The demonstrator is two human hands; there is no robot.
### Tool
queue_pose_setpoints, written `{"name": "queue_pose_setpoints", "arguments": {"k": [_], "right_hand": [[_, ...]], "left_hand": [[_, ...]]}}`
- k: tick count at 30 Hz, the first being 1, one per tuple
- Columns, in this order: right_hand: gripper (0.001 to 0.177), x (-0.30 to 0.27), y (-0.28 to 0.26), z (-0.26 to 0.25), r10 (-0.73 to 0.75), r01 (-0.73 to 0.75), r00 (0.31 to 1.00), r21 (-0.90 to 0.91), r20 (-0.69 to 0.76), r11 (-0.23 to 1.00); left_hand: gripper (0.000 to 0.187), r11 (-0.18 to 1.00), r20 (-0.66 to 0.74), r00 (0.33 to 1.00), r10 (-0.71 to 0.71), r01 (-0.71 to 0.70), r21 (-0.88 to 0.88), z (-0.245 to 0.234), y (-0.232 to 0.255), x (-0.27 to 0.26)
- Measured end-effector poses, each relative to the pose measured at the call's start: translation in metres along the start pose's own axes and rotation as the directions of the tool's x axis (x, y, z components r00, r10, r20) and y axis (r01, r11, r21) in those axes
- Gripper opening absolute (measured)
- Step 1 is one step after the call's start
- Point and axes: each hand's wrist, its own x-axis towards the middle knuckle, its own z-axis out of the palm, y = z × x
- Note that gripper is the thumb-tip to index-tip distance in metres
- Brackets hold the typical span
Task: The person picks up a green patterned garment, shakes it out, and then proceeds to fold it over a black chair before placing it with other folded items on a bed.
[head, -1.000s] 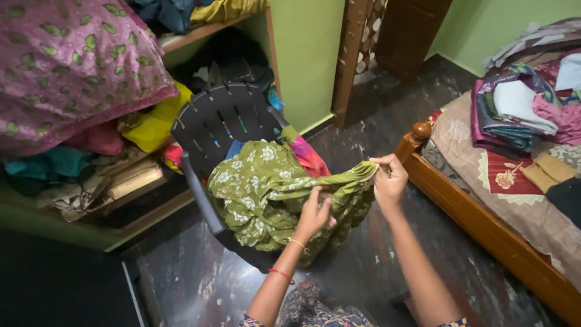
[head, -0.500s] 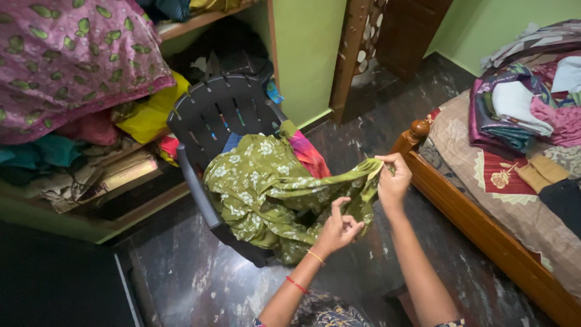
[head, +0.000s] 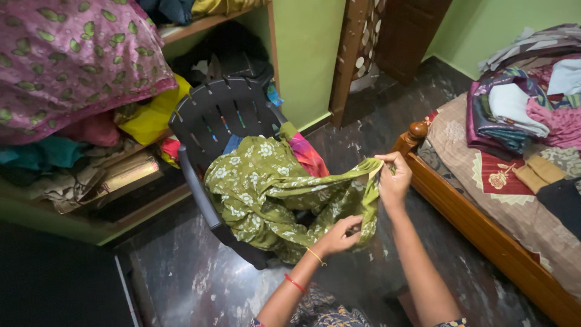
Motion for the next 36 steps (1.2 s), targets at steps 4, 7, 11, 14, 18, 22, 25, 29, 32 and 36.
{"name": "queue_pose_setpoints", "arguments": {"k": [4,7,11,14,18,22,25,29,32,36], "right_hand": [[0.006,0.0,-0.001,-0.002,-0.016,0.015,1.0,-0.027,-0.007,1.0],[0.006,-0.002,-0.006,-0.005,0.026,-0.025,0.999,0.004,-0.036,1.0],[0.007,-0.011,-0.018,-0.007,0.03,-0.025,0.997,0.084,-0.07,0.996],[0.008,-0.016,-0.021,-0.007,0.016,-0.012,0.988,0.032,-0.151,0.999],[0.009,-0.023,-0.022,-0.015,-0.038,0.034,0.988,-0.025,-0.153,0.999],[0.012,-0.035,-0.027,-0.019,0.062,-0.039,0.98,0.124,-0.191,0.992],[0.013,-0.034,-0.037,-0.033,0.064,-0.01,0.971,0.228,-0.232,0.974],[0.011,-0.032,-0.052,-0.054,0.061,0.01,0.954,0.236,-0.293,0.972],[0.013,-0.031,-0.052,-0.068,0.012,0.062,0.94,0.204,-0.341,0.977],[0.011,-0.041,-0.049,-0.074,0.023,0.034,0.907,0.128,-0.42,0.991]], "left_hand": [[0.031,0.988,0.024,1.0,-0.009,0.005,0.156,-0.008,-0.017,-0.016],[0.022,0.963,-0.066,0.995,0.077,-0.057,0.264,-0.029,-0.025,-0.032],[0.023,0.821,-0.37,0.922,0.111,0.124,0.557,-0.08,-0.006,-0.081],[0.029,0.665,-0.438,0.863,0.25,0.176,0.726,-0.126,0.026,-0.122],[0.017,0.603,-0.593,0.78,0.199,0.38,0.702,-0.197,0.082,-0.137],[0.023,0.543,-0.42,0.793,0.442,0.136,0.828,-0.235,0.114,-0.077],[0.026,0.576,-0.244,0.903,0.354,-0.004,0.818,-0.223,0.092,-0.012],[0.038,0.459,0.077,0.985,0.154,-0.14,0.877,-0.186,0.034,0.045],[0.023,0.628,0.159,0.985,0.059,-0.161,0.762,-0.167,0.004,0.064],[0.02,0.756,0.295,0.927,0.231,-0.362,0.545,-0.157,-0.016,0.075]]}}
